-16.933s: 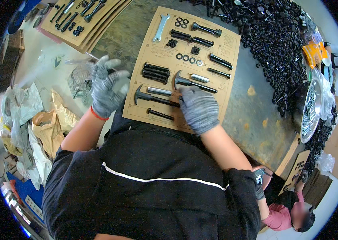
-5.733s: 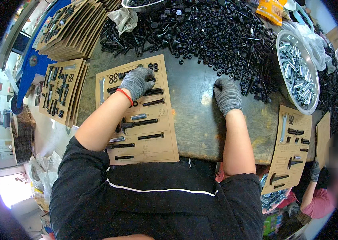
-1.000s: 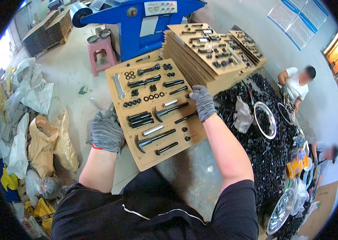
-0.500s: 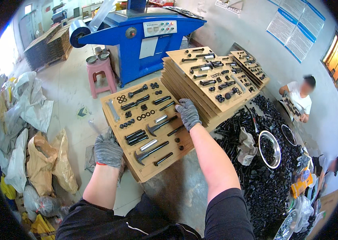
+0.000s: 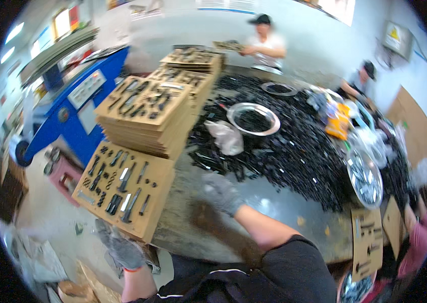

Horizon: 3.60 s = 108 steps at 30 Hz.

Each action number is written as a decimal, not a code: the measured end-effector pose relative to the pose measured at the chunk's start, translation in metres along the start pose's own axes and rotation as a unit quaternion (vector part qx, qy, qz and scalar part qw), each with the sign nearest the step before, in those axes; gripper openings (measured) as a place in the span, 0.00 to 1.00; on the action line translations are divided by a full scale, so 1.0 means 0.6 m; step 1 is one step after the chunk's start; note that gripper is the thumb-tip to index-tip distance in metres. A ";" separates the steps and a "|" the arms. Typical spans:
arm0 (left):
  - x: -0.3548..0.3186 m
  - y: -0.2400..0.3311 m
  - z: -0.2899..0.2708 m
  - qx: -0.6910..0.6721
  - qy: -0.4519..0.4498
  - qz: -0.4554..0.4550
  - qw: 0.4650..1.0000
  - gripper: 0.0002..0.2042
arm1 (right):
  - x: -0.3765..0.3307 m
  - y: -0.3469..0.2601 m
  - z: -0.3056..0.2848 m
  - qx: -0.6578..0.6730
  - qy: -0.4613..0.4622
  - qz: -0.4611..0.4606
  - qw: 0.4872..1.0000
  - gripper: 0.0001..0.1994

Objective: The person sorts small black metal parts from a large pile on a table and places them into designated slots on a cardboard template. They repeatedly pick up bolts, nuts, and washers, arrange them on the template, and stack completed templates to the side.

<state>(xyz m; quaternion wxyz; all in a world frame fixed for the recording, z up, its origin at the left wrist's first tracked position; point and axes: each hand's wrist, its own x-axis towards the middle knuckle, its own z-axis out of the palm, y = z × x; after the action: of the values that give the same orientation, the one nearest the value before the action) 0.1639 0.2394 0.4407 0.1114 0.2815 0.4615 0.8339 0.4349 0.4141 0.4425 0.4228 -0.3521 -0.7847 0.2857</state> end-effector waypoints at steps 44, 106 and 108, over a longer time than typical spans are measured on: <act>-0.602 0.108 0.356 -0.004 -0.706 -0.116 0.699 0.22 | -1.149 -0.247 -0.419 0.363 0.436 0.443 0.693 0.46; -0.287 -0.293 0.670 0.507 -0.672 0.254 0.477 0.15 | -0.485 0.217 -0.455 -0.319 0.216 0.248 0.889 0.12; -0.281 -0.279 0.683 0.519 -0.678 0.277 0.441 0.16 | -0.521 0.200 -0.445 -0.275 0.201 0.314 0.886 0.13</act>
<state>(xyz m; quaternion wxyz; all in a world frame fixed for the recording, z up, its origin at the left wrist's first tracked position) 0.5236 0.5456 0.4100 -0.0152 0.8750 0.4829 -0.0318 0.8265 0.2768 0.3361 0.3456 -0.7323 -0.5782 0.0996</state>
